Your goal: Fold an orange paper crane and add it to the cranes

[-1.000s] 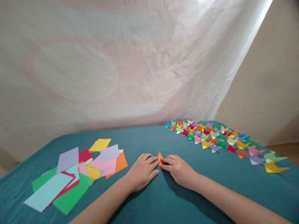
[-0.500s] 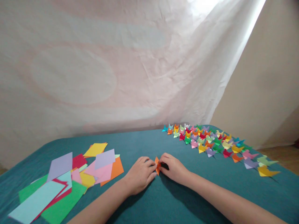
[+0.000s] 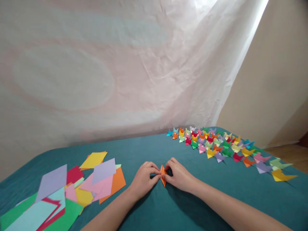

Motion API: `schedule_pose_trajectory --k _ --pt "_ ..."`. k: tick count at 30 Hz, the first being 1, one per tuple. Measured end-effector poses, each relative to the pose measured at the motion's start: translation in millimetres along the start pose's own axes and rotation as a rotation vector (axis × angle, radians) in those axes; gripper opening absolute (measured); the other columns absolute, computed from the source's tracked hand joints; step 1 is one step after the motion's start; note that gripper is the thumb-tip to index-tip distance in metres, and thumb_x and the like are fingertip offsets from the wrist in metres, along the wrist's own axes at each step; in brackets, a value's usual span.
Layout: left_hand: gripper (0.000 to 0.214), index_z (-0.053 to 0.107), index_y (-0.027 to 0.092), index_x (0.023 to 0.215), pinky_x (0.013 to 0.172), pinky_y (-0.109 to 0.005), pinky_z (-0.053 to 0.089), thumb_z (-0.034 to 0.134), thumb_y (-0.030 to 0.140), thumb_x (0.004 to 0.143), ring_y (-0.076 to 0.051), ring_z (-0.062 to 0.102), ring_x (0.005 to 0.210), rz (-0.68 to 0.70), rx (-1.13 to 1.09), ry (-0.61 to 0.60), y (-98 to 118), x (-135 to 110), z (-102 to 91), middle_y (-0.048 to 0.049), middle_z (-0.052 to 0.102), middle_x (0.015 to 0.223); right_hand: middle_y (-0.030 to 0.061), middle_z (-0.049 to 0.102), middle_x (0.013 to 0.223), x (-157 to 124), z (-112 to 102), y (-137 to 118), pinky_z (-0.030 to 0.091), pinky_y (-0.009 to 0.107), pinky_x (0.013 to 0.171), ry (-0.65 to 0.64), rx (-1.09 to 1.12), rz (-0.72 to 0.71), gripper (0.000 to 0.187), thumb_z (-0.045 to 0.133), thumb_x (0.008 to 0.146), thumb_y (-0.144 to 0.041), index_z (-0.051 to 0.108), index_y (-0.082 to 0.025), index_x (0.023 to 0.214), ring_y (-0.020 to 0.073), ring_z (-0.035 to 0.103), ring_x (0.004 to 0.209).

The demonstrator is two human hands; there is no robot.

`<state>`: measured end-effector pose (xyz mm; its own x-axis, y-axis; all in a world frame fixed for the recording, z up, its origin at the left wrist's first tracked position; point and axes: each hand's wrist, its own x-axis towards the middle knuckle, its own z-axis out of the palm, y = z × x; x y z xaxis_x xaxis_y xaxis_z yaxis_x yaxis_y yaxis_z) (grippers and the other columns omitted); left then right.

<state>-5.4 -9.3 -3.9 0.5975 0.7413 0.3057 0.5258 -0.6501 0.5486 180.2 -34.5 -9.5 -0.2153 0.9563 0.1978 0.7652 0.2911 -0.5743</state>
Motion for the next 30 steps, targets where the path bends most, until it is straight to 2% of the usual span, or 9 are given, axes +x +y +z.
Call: schedule_pose_trajectory --k 10,17,25,30 --pt "0.007 0.069 0.023 0.08 0.081 -0.032 0.043 0.062 0.023 0.078 -0.018 0.055 0.087 -0.03 0.012 0.071 -2.4 -2.4 4.8 -0.0018 0.062 0.088 0.004 0.049 0.088 -3.5 4.5 2.9 0.043 0.027 0.07 0.06 0.025 -0.013 0.015 0.061 0.075 -0.026 0.054 -0.017 0.084 0.015 0.053 0.075" --pt "0.009 0.068 0.022 0.081 0.081 -0.033 0.042 0.059 0.024 0.08 -0.019 0.054 0.088 -0.039 0.056 0.057 -0.3 -2.9 4.2 -0.0024 0.061 0.088 0.004 0.048 0.086 -3.7 6.7 5.5 0.043 0.026 0.068 0.07 0.02 -0.022 0.013 0.06 0.076 -0.026 0.053 -0.016 0.081 0.0145 0.052 0.074" --pt "0.008 0.066 0.021 0.083 0.081 -0.034 0.042 0.06 0.024 0.079 -0.019 0.054 0.089 -0.038 0.073 0.077 -1.3 -2.7 5.0 -0.003 0.061 0.088 0.004 0.047 0.087 -4.1 5.5 9.0 0.044 0.026 0.066 0.063 0.031 0.0 0.019 0.064 0.071 -0.029 0.053 -0.015 0.078 0.013 0.05 0.07" --pt "0.017 0.065 0.02 0.092 0.082 -0.035 0.043 0.065 0.025 0.075 -0.021 0.053 0.092 -0.05 0.072 0.115 -1.4 -0.7 3.8 -0.0039 0.06 0.091 0.0032 0.045 0.087 -4.6 3.8 5.6 0.043 0.026 0.065 0.056 0.038 -0.007 0.018 0.064 0.072 -0.027 0.051 -0.016 0.079 0.0126 0.05 0.07"
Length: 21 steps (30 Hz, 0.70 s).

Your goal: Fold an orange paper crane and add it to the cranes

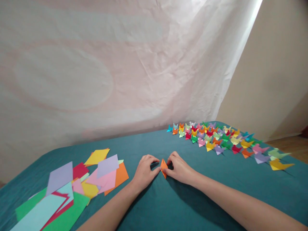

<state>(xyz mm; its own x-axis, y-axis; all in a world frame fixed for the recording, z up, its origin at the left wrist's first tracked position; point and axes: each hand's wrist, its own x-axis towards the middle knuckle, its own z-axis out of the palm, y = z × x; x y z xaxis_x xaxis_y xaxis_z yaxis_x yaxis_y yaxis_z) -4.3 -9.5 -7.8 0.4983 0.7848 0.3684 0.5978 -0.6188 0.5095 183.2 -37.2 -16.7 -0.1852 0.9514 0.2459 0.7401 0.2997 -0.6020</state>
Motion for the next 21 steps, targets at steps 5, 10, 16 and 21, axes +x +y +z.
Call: schedule_pose_trajectory --k 5,10,16,21 --pt "0.01 0.067 0.023 0.087 0.088 -0.037 0.04 0.061 0.022 0.08 -0.021 0.05 0.099 0.132 0.043 -0.012 4.1 -2.3 -1.2 -0.0041 0.059 0.099 0.0017 0.046 0.087 -1.7 -2.9 -0.1 0.043 0.025 0.065 -0.008 -0.003 -0.049 0.018 0.064 0.073 -0.022 0.052 -0.017 0.084 0.012 0.05 0.069" --pt "0.015 0.068 0.023 0.088 0.083 -0.035 0.041 0.054 0.019 0.084 -0.02 0.052 0.093 0.241 0.18 -0.092 7.0 -3.2 -3.8 -0.0036 0.063 0.091 0.0027 0.05 0.092 -1.9 -12.3 1.4 0.045 0.025 0.071 -0.091 0.066 -0.195 0.015 0.062 0.074 -0.013 0.057 -0.018 0.087 0.0127 0.054 0.077" --pt "0.02 0.064 0.018 0.096 0.084 -0.033 0.042 0.044 0.017 0.092 -0.017 0.057 0.092 0.527 0.348 -0.225 6.4 -1.7 -12.1 -0.0046 0.066 0.093 0.0016 0.059 0.086 5.5 -24.4 4.8 0.044 0.027 0.079 -0.191 -0.005 -0.375 0.014 0.063 0.075 -0.012 0.069 -0.022 0.083 0.0157 0.056 0.085" --pt "0.023 0.062 0.016 0.096 0.081 -0.034 0.044 0.038 0.017 0.094 -0.018 0.058 0.089 0.616 0.459 -0.251 10.0 -4.5 -16.4 -0.0079 0.064 0.088 0.003 0.063 0.081 8.0 -31.8 1.0 0.041 0.028 0.075 -0.231 -0.189 -0.56 0.012 0.06 0.081 -0.018 0.071 -0.022 0.08 0.0161 0.054 0.08"
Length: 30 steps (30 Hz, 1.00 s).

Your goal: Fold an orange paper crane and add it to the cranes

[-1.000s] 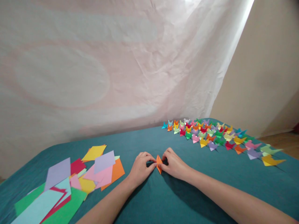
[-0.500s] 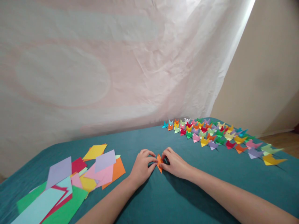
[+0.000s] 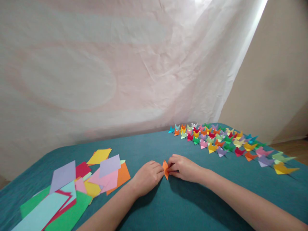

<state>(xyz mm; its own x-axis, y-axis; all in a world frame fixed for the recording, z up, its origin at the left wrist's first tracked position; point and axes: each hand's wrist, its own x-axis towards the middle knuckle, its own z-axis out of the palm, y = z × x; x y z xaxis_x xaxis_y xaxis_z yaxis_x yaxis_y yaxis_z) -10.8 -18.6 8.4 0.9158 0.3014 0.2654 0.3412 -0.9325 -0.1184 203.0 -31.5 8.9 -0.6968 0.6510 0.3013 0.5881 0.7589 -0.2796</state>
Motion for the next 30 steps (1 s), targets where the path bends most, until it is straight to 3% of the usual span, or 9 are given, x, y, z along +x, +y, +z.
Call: schedule_pose_trajectory --k 5,9,17,24,30 --pt "0.023 0.061 0.015 0.089 0.077 -0.032 0.044 0.039 0.018 0.094 -0.018 0.057 0.083 -0.017 0.035 0.001 2.3 2.6 0.4 -0.0073 0.063 0.083 0.0049 0.062 0.077 -4.1 4.9 -4.8 0.036 0.03 0.068 -0.038 -0.283 -0.074 0.024 0.048 0.09 -0.023 0.068 -0.021 0.077 0.0172 0.052 0.077" --pt "0.02 0.061 0.015 0.09 0.077 -0.032 0.043 0.041 0.02 0.093 -0.018 0.056 0.084 -0.032 0.041 -0.008 0.6 3.0 4.2 -0.0061 0.063 0.086 0.0057 0.063 0.081 -11.1 13.5 -4.3 0.035 0.031 0.069 0.01 -0.326 -0.085 0.025 0.042 0.093 -0.022 0.067 -0.019 0.086 0.0174 0.051 0.077" --pt "0.02 0.063 0.02 0.093 0.077 -0.028 0.042 0.043 0.023 0.092 -0.016 0.056 0.086 -0.196 -0.188 0.025 -3.8 0.6 8.7 -0.004 0.062 0.091 0.0041 0.062 0.091 -15.8 22.3 0.8 0.041 0.03 0.076 0.15 -0.004 0.042 0.019 0.05 0.088 -0.02 0.067 -0.023 0.094 0.0169 0.054 0.084" --pt "0.014 0.062 0.02 0.09 0.08 -0.028 0.042 0.049 0.023 0.088 -0.017 0.053 0.089 -0.349 -0.413 0.084 -0.5 2.3 9.7 -0.0038 0.059 0.092 0.0036 0.06 0.088 -13.6 27.8 2.0 0.043 0.028 0.078 0.212 0.202 0.146 0.013 0.054 0.085 -0.016 0.067 -0.02 0.086 0.0156 0.054 0.086" --pt "0.014 0.063 0.019 0.086 0.08 -0.029 0.04 0.051 0.024 0.088 -0.017 0.052 0.087 -0.442 -0.468 0.11 -0.4 3.0 15.4 -0.0036 0.058 0.089 0.0041 0.058 0.089 -9.7 30.3 4.3 0.043 0.029 0.08 0.284 0.304 0.249 0.008 0.058 0.081 -0.016 0.063 -0.018 0.076 0.0155 0.054 0.086"
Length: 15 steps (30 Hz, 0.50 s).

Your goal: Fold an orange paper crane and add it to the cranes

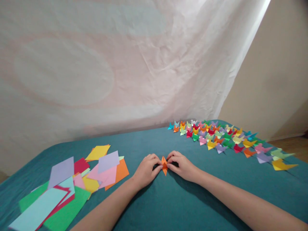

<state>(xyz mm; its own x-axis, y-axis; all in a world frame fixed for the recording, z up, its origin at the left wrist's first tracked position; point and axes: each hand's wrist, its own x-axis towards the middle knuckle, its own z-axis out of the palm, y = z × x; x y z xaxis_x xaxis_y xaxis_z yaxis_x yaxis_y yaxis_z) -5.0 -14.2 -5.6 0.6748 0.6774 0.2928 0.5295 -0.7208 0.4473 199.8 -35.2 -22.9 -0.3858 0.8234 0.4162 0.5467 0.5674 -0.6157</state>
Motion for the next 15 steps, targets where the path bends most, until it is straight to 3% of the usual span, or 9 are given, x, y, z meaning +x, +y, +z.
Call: schedule_pose_trajectory --k 15 --pt "0.017 0.064 0.019 0.08 0.078 -0.031 0.038 0.054 0.031 0.085 -0.019 0.052 0.086 -0.121 0.036 0.081 -1.5 3.5 5.5 -0.0027 0.059 0.086 0.0043 0.056 0.088 3.8 7.9 -3.5 0.042 0.031 0.08 0.068 -0.089 0.08 0.012 0.055 0.08 -0.014 0.058 -0.017 0.069 0.0161 0.052 0.085"
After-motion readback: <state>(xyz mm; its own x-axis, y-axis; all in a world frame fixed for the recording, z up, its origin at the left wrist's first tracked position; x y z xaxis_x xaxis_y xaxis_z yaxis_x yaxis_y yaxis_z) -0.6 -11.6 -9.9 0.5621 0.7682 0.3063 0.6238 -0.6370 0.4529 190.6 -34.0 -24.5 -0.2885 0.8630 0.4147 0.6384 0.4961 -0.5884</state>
